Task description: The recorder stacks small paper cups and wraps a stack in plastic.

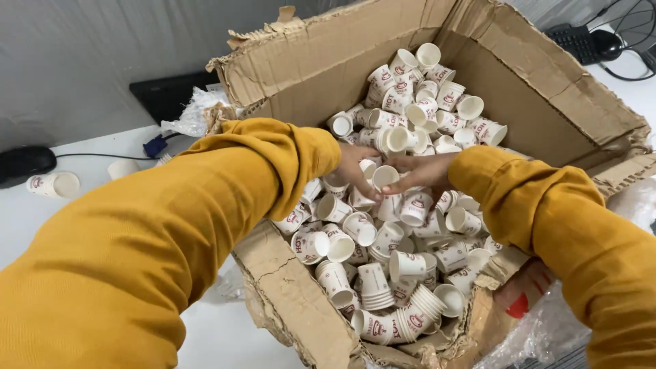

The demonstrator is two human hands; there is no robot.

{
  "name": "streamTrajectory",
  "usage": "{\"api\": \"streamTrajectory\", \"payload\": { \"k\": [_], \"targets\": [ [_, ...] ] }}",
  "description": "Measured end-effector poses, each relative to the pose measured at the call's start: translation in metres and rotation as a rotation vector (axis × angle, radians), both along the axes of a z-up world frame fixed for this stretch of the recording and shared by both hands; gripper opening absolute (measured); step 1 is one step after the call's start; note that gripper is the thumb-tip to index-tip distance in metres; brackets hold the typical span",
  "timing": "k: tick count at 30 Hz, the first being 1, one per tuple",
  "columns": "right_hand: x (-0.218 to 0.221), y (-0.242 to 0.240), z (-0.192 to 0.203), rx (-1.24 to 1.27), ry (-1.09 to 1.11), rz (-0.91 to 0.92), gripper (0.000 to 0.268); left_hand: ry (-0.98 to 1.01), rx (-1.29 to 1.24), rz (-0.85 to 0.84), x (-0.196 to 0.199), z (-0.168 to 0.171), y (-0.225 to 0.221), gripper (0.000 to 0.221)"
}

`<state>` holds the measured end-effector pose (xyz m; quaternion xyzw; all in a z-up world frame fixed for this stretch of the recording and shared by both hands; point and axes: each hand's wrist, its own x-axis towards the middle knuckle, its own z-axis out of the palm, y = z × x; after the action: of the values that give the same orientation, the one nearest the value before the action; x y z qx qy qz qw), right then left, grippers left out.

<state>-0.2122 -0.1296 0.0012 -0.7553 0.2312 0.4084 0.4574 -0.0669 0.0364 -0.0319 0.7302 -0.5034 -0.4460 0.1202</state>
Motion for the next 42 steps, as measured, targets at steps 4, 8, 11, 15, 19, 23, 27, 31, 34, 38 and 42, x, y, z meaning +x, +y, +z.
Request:
{"api": "streamTrajectory", "payload": {
  "k": [4,8,11,15,19,23,27,31,34,38,42],
  "targets": [
    [0.001,-0.009,-0.016,-0.030,-0.029,0.130,0.124,-0.062,-0.026,-0.064,-0.001,-0.004,-0.001,0.140],
    [0.009,-0.008,-0.025,-0.106,-0.049,0.225,0.122,-0.098,-0.080,-0.023,0.002,-0.036,-0.007,0.145],
    [0.013,-0.011,-0.028,-0.133,0.044,0.135,0.118,-0.084,0.007,0.004,-0.006,-0.024,-0.001,0.145],
    [0.020,-0.011,-0.033,-0.161,0.095,0.115,0.110,0.021,0.331,0.227,-0.012,0.000,0.005,0.144],
    [0.017,0.002,-0.008,0.006,0.013,0.069,0.097,0.101,0.163,0.174,-0.009,-0.010,0.007,0.151],
    [0.016,0.008,-0.001,0.113,-0.007,-0.011,0.081,0.126,-0.231,-0.053,-0.003,-0.044,-0.001,0.123],
    [0.012,0.019,0.039,0.039,-0.087,-0.034,0.069,-0.001,-0.276,0.097,-0.003,-0.030,-0.010,0.104],
    [-0.003,0.012,0.063,0.059,-0.202,-0.059,0.063,0.136,-0.169,0.256,-0.029,0.074,0.017,0.101],
    [-0.012,0.037,0.104,0.056,-0.371,-0.082,0.054,-0.039,-0.248,0.271,-0.030,0.111,0.023,0.092],
    [-0.005,0.043,0.134,-0.019,-0.575,-0.220,0.050,-0.295,-0.466,0.112,-0.004,0.148,0.030,0.065],
    [0.040,-0.032,0.138,-0.034,-0.717,-0.168,0.049,-0.406,-0.564,0.200,0.017,0.183,0.102,0.067]
  ]
}}
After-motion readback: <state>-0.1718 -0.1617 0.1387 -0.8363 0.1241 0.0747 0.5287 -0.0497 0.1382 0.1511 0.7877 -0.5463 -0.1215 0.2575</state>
